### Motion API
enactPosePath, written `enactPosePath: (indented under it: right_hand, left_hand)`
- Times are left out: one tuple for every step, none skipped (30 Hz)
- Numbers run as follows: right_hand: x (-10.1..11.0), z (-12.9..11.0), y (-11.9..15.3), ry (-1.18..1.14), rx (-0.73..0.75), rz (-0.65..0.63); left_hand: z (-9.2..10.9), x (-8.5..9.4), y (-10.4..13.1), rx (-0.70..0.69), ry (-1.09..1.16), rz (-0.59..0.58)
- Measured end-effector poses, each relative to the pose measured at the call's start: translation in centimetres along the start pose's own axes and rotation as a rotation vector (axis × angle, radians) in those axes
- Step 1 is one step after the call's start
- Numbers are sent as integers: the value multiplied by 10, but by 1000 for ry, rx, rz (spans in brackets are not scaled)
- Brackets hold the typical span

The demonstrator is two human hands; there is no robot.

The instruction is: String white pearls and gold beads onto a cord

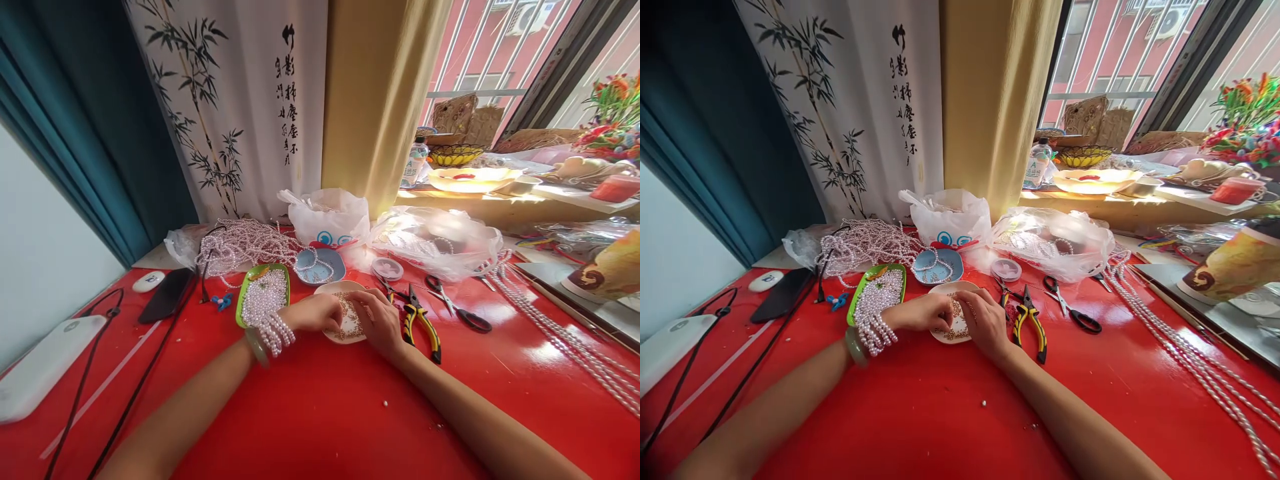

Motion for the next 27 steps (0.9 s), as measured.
enactPosePath:
  right_hand:
    - [0,1,0,0,0,0]
    - [-1,1,1,1,0,-1]
    - [-1,2,1,1,0,-2]
    - [-2,2,1,-1,-1,-3]
    - [-2,2,1,-3,-2,-6]
    - [-2,3,1,-9,-1,-9]
    - [-3,3,0,-15,2,-13]
    - [-2,3,0,-21,5,-13]
    - [-2,3,-1,-25,8,-9]
    - [-1,3,-1,-26,10,-2]
    - [0,3,-2,-24,9,7]
    - [1,4,-3,-20,5,17]
    - [2,5,-5,-18,-4,26]
    - [3,6,-6,-19,-21,32]
    - [4,7,-8,-24,-45,33]
    - [5,8,-9,-33,-76,32]
    - [5,10,-11,-47,-111,26]
    - [5,10,-12,-66,-149,17]
    - [5,10,-13,-89,-186,2]
    - [4,10,-13,-118,-225,-13]
    - [3,10,-14,-156,-268,-34]
    - [2,9,-14,-204,-317,-61]
    - [0,8,-14,-264,-371,-93]
    - [-2,8,-13,-332,-428,-124]
    - [-4,7,-13,-403,-479,-153]
    - [-5,6,-13,-470,-521,-175]
    - [-6,5,-13,-526,-552,-188]
  left_hand:
    - [2,-1,-1,9,-39,-65]
    - [4,-2,-1,15,-80,-126]
    - [7,-2,-1,14,-118,-168]
    - [11,-1,-1,4,-148,-176]
    - [15,1,-1,-6,-170,-171]
    - [18,3,-1,-14,-187,-160]
    - [21,5,0,-19,-197,-146]
    - [22,7,0,-13,-199,-131]
    - [23,8,1,5,-194,-118]
    - [23,9,1,30,-177,-101]
    - [22,10,1,56,-150,-74]
    - [21,11,2,84,-108,-35]
    - [20,13,3,110,-56,16]
    - [19,14,4,131,0,70]
    - [18,16,6,143,54,123]
    - [17,18,9,146,99,170]
    - [16,19,12,143,135,213]
    - [16,20,15,133,166,250]
    - [16,21,19,119,196,282]
    - [16,23,23,104,229,312]
    - [17,24,27,92,264,341]
    - [17,25,31,84,297,365]
    - [18,26,34,79,323,382]
    - [20,26,36,76,340,392]
    - [21,26,38,73,349,401]
    - [22,26,40,70,353,409]
    - [24,26,41,67,354,417]
Point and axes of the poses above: each hand's wrist, its own y-axis away from the middle knuckle, its own x-axis out of the back of the hand, z = x × y, the point moved 4 cm from there along -y, towards the middle knuckle, and after that the axes turned 12 degrees about y, right-handed, at the moved point
